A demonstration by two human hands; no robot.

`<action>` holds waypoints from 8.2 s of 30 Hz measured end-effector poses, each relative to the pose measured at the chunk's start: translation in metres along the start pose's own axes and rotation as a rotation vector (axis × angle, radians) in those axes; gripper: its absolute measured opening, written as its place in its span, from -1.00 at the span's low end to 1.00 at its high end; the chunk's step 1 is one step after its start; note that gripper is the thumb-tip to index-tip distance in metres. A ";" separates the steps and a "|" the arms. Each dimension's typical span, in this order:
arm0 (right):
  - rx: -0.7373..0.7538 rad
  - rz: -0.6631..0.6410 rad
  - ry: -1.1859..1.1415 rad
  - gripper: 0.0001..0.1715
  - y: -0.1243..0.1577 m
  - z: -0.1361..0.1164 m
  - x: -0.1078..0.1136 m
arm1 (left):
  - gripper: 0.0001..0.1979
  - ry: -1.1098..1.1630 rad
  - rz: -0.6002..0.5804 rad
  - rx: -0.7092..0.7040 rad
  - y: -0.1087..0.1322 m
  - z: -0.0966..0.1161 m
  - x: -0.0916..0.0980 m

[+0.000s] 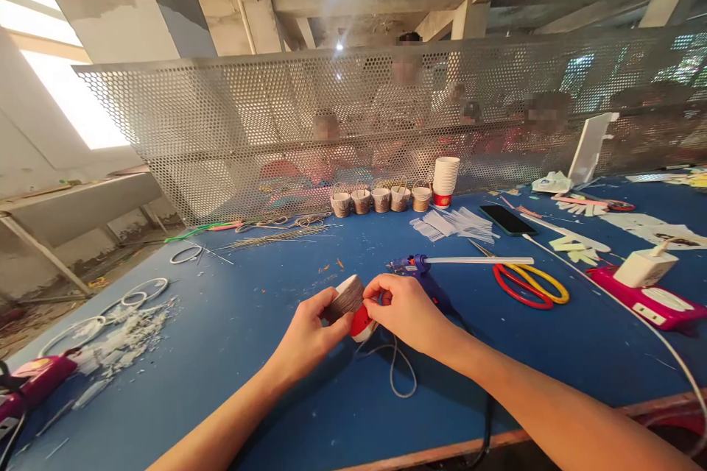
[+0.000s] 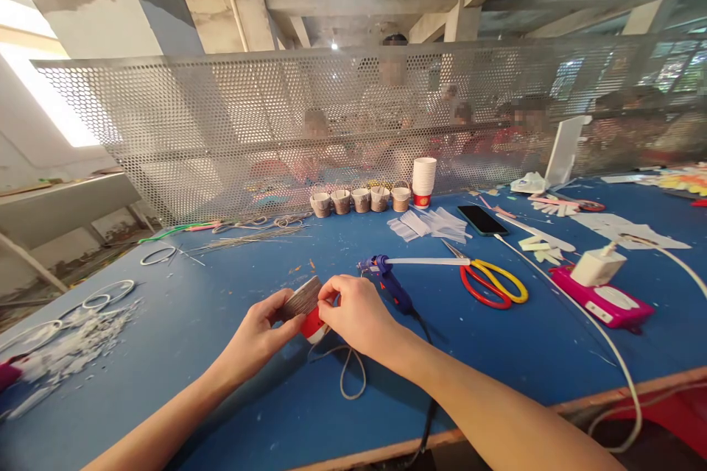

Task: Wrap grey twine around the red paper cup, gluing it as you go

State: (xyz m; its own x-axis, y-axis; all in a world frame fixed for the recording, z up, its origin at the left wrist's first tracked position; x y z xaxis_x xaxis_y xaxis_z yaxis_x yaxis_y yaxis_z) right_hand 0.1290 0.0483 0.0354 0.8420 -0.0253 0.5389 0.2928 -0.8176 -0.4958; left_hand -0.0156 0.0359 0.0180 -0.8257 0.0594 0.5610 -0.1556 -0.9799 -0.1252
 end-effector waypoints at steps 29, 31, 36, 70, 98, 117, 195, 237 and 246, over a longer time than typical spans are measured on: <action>-0.018 -0.188 0.114 -0.75 0.030 -0.001 0.051 | -0.71 0.864 0.123 0.243 -0.015 -0.020 0.037; -0.083 -0.274 0.049 -0.71 0.047 -0.006 0.053 | -0.71 0.831 0.076 0.206 -0.015 -0.019 0.034; -0.153 -0.436 -0.009 -0.74 0.066 -0.001 0.037 | -0.76 0.779 -0.030 0.154 -0.012 -0.014 0.023; 0.557 0.175 0.291 -0.87 0.021 -0.021 0.004 | -0.77 0.289 -0.053 -0.023 -0.002 0.003 0.004; 0.000 -0.361 0.105 -0.53 0.018 0.023 0.089 | -0.76 0.303 0.143 0.047 -0.013 -0.013 0.017; -0.489 0.107 0.446 -0.67 -0.005 0.114 0.060 | -0.76 0.364 0.094 0.071 -0.014 -0.015 0.011; 0.312 -0.015 0.422 -0.64 0.032 0.005 0.019 | -0.86 0.343 0.076 0.015 -0.010 -0.013 0.016; 0.142 -0.080 0.206 -0.70 0.030 0.004 0.021 | -0.82 0.532 -0.062 0.027 -0.014 -0.026 0.014; -0.038 -0.086 0.019 -0.71 0.018 0.009 0.035 | -0.81 0.591 -0.084 0.048 -0.013 -0.023 0.014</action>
State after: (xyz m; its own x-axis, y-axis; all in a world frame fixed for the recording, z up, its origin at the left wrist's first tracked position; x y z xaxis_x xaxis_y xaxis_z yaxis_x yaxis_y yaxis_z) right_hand 0.1676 0.0376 0.0393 0.8056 0.0353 0.5915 0.3458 -0.8387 -0.4208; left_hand -0.0380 0.0537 0.0083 -0.9755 0.2196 0.0153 -0.2202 -0.9739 -0.0551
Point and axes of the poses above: each hand's wrist, its own y-axis away from the middle knuckle, its own x-axis out of the back of the hand, z = x × y, the point moved 6 cm from there along -y, towards the middle knuckle, and after that the axes turned 4 degrees about x, right-handed, at the moved point
